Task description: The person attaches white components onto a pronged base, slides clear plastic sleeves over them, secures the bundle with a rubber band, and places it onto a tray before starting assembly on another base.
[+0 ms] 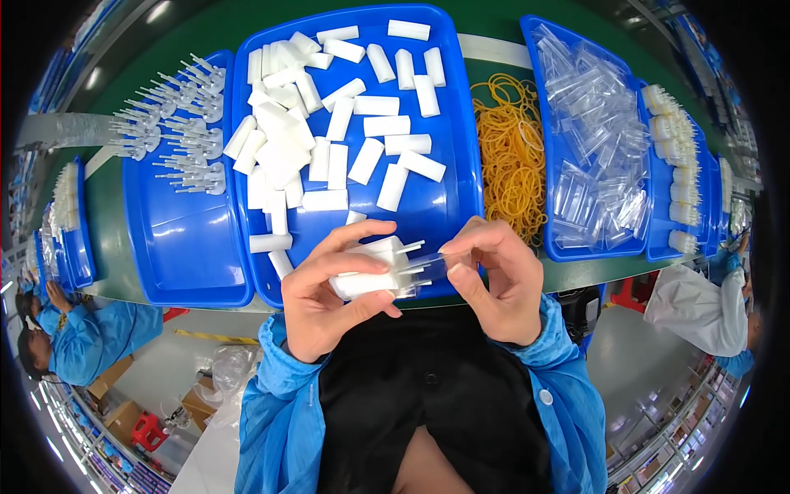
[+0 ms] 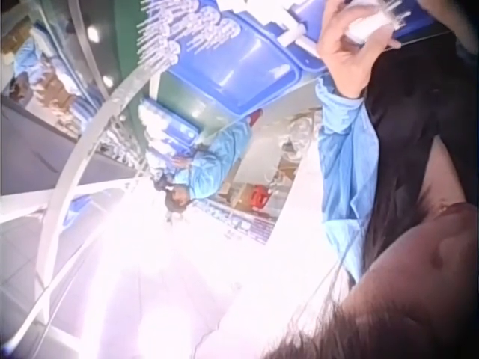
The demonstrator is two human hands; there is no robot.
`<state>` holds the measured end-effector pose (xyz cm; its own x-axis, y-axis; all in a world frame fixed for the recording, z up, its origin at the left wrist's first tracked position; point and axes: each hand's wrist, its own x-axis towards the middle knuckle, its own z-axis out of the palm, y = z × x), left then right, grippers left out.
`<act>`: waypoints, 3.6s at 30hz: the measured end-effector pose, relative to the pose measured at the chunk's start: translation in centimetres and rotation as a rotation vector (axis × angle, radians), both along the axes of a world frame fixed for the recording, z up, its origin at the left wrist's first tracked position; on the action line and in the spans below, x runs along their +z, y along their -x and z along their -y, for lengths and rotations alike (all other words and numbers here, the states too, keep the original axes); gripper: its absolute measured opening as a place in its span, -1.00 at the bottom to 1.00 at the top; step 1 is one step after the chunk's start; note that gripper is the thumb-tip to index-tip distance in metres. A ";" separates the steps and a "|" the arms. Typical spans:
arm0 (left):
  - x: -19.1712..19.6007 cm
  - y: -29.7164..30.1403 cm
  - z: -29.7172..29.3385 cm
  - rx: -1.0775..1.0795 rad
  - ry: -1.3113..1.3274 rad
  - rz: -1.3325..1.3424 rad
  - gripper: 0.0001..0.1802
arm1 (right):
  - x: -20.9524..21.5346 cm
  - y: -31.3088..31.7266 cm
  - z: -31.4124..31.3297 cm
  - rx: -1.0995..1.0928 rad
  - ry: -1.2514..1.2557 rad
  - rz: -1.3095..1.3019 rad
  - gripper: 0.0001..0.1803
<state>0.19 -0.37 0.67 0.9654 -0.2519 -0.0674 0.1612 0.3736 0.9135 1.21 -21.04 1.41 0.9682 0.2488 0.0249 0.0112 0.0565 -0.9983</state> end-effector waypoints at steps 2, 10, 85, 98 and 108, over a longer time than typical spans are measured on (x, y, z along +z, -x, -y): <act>-0.1 0.0 0.0 -0.008 0.042 -0.024 -0.73 | -0.1 -0.1 0.0 0.007 0.034 0.033 -0.80; -0.6 0.1 0.0 0.012 0.148 -0.043 -0.81 | 0.2 -0.4 -0.3 -0.011 0.135 0.089 -0.80; -0.2 1.0 -1.6 0.084 0.023 0.066 -0.57 | 0.4 -0.9 1.2 0.098 -0.252 -0.082 -0.78; 0.2 0.8 -0.6 0.155 0.098 -0.054 -0.55 | 0.7 -1.6 0.8 0.104 -0.047 0.026 -0.75; -0.8 0.8 -0.7 0.046 0.098 0.030 -0.49 | 0.2 -1.7 0.9 0.177 0.064 0.204 -0.74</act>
<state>-0.61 0.34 -0.11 0.9773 -0.2112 -0.0151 0.1147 0.4680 0.8763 2.87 -21.95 1.57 0.8859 0.4213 0.1939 0.2083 0.0121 -0.9780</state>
